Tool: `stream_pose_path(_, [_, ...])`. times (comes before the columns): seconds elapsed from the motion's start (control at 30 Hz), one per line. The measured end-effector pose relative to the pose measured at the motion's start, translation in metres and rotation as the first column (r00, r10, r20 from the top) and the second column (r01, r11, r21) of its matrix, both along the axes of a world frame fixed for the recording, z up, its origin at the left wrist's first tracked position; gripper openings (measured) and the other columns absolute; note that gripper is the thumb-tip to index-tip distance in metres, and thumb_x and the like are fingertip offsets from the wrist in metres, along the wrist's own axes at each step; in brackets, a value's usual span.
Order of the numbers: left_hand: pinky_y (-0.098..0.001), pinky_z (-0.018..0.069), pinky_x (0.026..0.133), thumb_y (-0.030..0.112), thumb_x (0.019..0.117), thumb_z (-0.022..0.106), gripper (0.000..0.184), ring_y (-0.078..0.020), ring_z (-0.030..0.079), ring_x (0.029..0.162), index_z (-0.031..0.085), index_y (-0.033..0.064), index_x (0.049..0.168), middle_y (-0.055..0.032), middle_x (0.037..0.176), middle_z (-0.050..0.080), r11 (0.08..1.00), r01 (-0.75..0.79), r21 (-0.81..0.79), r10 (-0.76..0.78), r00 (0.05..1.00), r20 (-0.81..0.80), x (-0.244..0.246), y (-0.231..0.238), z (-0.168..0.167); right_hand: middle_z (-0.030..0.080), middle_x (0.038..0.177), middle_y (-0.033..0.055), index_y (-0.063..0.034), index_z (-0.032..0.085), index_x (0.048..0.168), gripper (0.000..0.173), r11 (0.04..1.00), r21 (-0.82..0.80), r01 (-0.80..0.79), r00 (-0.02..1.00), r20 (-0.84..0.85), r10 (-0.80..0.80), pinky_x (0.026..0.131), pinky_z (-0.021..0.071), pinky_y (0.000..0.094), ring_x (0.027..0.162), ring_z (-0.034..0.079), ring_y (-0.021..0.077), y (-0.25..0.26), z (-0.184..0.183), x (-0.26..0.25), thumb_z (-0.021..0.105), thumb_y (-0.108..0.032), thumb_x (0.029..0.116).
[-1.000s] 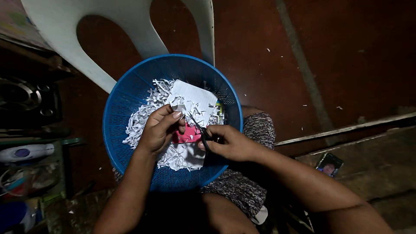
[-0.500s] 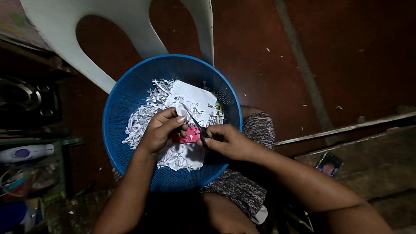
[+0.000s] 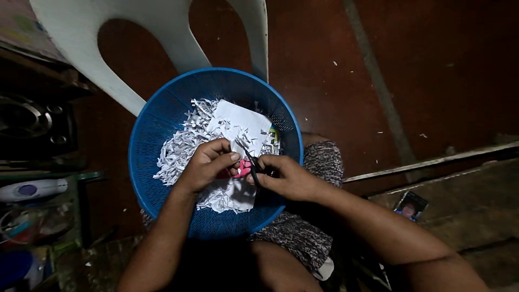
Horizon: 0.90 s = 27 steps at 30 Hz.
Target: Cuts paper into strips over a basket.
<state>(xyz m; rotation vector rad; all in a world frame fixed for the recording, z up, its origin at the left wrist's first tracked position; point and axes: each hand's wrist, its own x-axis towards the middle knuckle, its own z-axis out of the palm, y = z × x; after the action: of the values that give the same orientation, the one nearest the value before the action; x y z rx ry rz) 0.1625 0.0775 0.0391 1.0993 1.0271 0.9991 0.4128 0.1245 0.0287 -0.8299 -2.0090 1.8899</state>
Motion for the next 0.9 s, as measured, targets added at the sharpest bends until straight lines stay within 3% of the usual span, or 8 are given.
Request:
stream_pose_path(0.17, [-0.0289,0.0594,0.064,0.020,0.1017,0.061,0.014,-0.0141,0.067,0.068,0.066,0.0068,0.102,-0.0067,0.082,0.069,0.998,-0.056,0.007,0.056,0.998,-0.022,-0.0038,0.0010,-0.0009,0.062,0.074,0.0007,-0.0080,0.067,0.092,0.038,0.999,0.029,0.036,0.998,-0.045,-0.034,0.061,0.0520,0.0274,0.066,0.060,0.0083,-0.0001,-0.0066,0.0006,0.059,-0.044,0.1039])
stream_pose_path(0.37, [-0.0274,0.0590,0.064,0.019,0.1038,0.057,0.013,-0.0123,0.066,0.068,0.064,0.0090,0.101,-0.0048,0.082,0.067,0.987,-0.162,0.011,0.161,0.985,0.059,-0.0077,0.0007,0.0025,0.064,0.080,0.0003,-0.0090,0.067,0.095,0.039,1.000,0.023,-0.010,1.000,-0.007,0.010,0.063,0.0535,0.0272,0.070,0.062,0.0075,-0.0007,-0.0012,0.0012,0.062,-0.048,0.1010])
stream_pose_path(0.57, [-0.0275,0.0588,0.064,0.019,0.1029,0.059,0.011,-0.0121,0.066,0.068,0.064,0.0089,0.101,-0.0043,0.082,0.068,0.987,-0.159,0.031,0.158,0.987,0.035,-0.0033,0.0009,0.0037,0.064,0.080,-0.0007,-0.0094,0.066,0.095,0.042,0.997,0.043,-0.057,0.998,0.025,0.056,0.063,0.0534,0.0269,0.070,0.061,0.0065,0.0001,0.0004,0.0007,0.063,-0.051,0.0990])
stream_pose_path(0.9, [-0.0311,0.0607,0.065,0.020,0.1033,0.061,0.016,-0.0165,0.068,0.069,0.065,0.0042,0.104,-0.0095,0.085,0.070,0.992,-0.119,0.034,0.118,0.993,0.031,-0.0009,0.0011,0.0004,0.064,0.076,-0.0004,-0.0099,0.068,0.093,0.043,0.998,0.058,0.001,1.000,0.027,-0.002,0.061,0.0525,0.0286,0.066,0.060,0.0081,-0.0016,-0.0040,0.0000,0.061,-0.051,0.1008])
